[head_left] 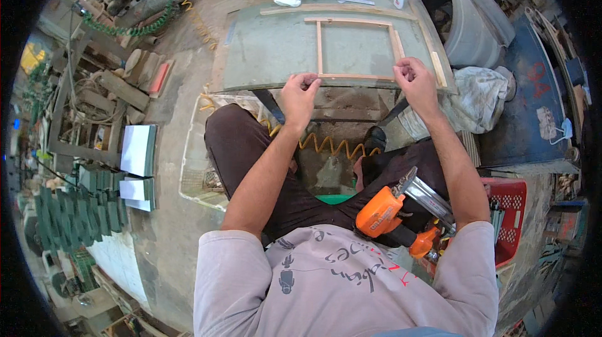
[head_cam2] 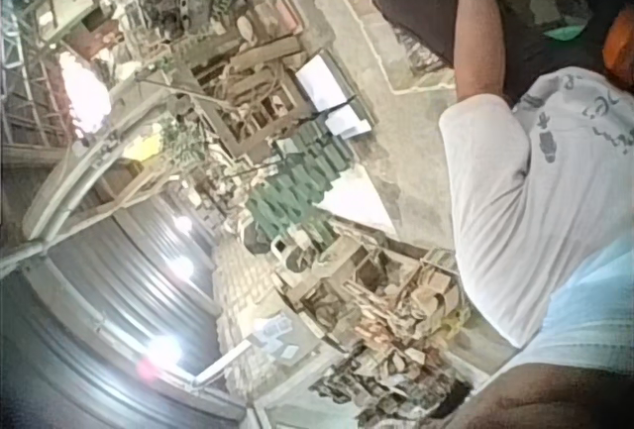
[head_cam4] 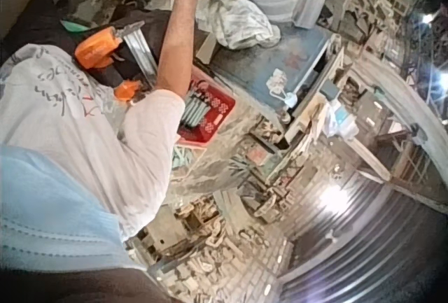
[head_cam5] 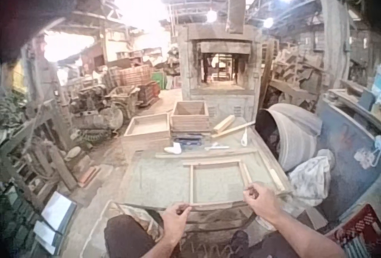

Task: Assembling a small rectangular wooden frame using glue and a pneumatic nail gun.

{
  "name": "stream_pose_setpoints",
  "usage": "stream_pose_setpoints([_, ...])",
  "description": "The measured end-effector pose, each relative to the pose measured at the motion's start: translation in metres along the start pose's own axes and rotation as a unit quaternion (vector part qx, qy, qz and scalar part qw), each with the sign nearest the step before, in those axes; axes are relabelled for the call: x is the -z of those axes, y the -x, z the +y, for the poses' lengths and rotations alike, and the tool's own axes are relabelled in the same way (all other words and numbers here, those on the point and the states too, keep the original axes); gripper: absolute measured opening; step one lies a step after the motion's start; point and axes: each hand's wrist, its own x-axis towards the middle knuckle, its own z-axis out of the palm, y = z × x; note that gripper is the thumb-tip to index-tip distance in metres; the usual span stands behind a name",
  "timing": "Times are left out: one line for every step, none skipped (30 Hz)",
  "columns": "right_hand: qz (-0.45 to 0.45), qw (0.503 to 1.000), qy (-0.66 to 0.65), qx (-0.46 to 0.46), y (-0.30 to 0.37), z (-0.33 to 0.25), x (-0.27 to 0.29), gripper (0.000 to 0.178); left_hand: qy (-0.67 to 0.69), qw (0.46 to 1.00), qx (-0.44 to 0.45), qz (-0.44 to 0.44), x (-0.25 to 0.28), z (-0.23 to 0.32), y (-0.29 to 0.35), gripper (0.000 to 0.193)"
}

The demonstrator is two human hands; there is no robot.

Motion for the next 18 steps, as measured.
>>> stream_pose_setpoints([-0.002,1.0,-0.002,0.003,-0.004,-0.003,-0.006,0.017,-0.009,1.0,-0.001,-0.014,0.002,0.001,0.0,0.02])
stream_pose_setpoints([-0.035,0.998,-0.018,0.041,-0.01,-0.007,-0.013,0.018,-0.01,1.0,0.0,-0.01,0.003,0.001,0.0,0.02])
stream_pose_setpoints([-0.067,0.994,-0.034,0.077,-0.015,-0.012,-0.022,0.019,-0.007,1.0,0.002,-0.012,0.003,0.001,0.001,0.02])
stream_pose_setpoints([-0.068,0.994,-0.035,0.079,-0.021,-0.015,-0.031,0.019,-0.002,1.0,0.004,-0.015,0.002,0.001,0.0,0.021])
stream_pose_setpoints([-0.102,0.991,-0.027,0.081,-0.026,-0.019,-0.043,0.023,-0.003,1.0,0.005,-0.013,0.001,0.002,0.001,0.021])
stream_pose_setpoints([-0.136,0.987,-0.02,0.083,-0.031,-0.023,-0.056,0.027,-0.002,1.0,0.007,-0.01,0.002,0.002,0.003,0.019])
stream_pose_setpoints([-0.137,0.987,-0.021,0.085,-0.036,-0.029,-0.066,0.027,0.001,1.0,0.008,-0.007,0.001,0.004,0.003,0.018])
stream_pose_setpoints([-0.188,0.981,-0.009,0.043,-0.041,-0.034,-0.076,0.032,0.0,1.0,0.008,-0.005,0.001,0.005,0.003,0.018])
stream_pose_setpoints([-0.241,0.971,0.003,0.001,-0.045,-0.037,-0.084,0.036,0.005,1.0,0.012,-0.008,0.001,0.006,0.004,0.018])
stream_pose_setpoints([-0.244,0.97,0.001,0.001,-0.048,-0.039,-0.091,0.036,0.01,1.0,0.017,-0.011,0.0,0.007,0.005,0.018])
stream_pose_setpoints([-0.258,0.966,0.005,-0.016,-0.051,-0.039,-0.097,0.038,0.009,1.0,0.02,-0.011,-0.002,0.007,0.003,0.018])
stream_pose_setpoints([-0.275,0.961,0.007,-0.034,-0.05,-0.039,-0.103,0.04,0.014,1.0,0.011,-0.009,-0.003,0.007,0.003,0.018])
stream_pose_setpoints([-0.281,0.959,0.005,-0.039,-0.051,-0.037,-0.107,0.04,0.019,1.0,0.003,-0.008,-0.003,0.007,0.003,0.018])
stream_pose_setpoints([-0.287,0.957,-0.002,-0.034,-0.054,-0.033,-0.109,0.04,0.016,1.0,0.011,-0.012,-0.003,0.006,0.003,0.018])
stream_pose_setpoints([-0.296,0.955,-0.011,-0.027,-0.056,-0.034,-0.113,0.039,0.005,1.0,0.014,-0.016,0.001,0.009,0.002,0.018])
stream_pose_setpoints([-0.304,0.952,-0.013,-0.033,-0.058,-0.037,-0.112,0.039,-0.003,1.0,0.016,-0.021,0.002,0.008,0.002,0.019])
stream_pose_setpoints([-0.313,0.949,-0.012,-0.036,-0.06,-0.041,-0.111,0.039,-0.003,1.0,-0.013,-0.012,0.002,0.001,0.001,0.018])
stream_pose_setpoints([-0.318,0.947,-0.009,-0.041,-0.061,-0.039,-0.112,0.038,-0.004,1.0,-0.007,-0.017,0.001,0.003,0.001,0.018])
